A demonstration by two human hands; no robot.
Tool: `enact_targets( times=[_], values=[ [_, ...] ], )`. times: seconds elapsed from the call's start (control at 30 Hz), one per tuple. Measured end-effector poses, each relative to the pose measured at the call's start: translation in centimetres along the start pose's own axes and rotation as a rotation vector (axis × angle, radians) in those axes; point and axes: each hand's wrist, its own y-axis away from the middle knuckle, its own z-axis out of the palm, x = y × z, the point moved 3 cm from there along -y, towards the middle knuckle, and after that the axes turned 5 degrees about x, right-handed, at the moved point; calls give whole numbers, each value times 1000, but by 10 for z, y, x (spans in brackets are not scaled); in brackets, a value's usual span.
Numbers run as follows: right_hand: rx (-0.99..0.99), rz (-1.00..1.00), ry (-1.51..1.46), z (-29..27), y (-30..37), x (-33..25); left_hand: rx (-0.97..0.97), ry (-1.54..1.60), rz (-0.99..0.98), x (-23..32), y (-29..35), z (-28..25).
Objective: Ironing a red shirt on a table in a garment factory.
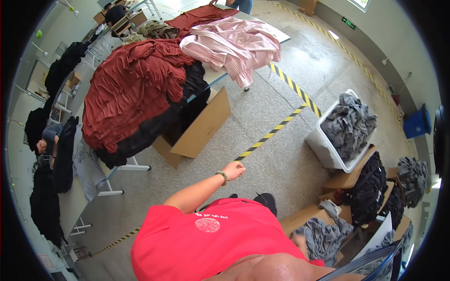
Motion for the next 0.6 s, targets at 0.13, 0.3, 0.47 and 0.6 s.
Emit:
enact_targets(
  times=[0.13, 0.3, 0.47, 0.6],
  values=[
    [58, -61, -213, -72, -83, 9, 80, 92, -41, 59, -60, -10],
    [158, -113, -517, -193, -172, 110, 103, -10, -65, 105, -199, 15],
    [55, 482, -1381, -380, -290, 258, 42, -148, -25, 229, -309, 46],
    [797, 212, -976, -661, -373, 433, 55, -144, 179, 353, -377, 44]
  ],
)
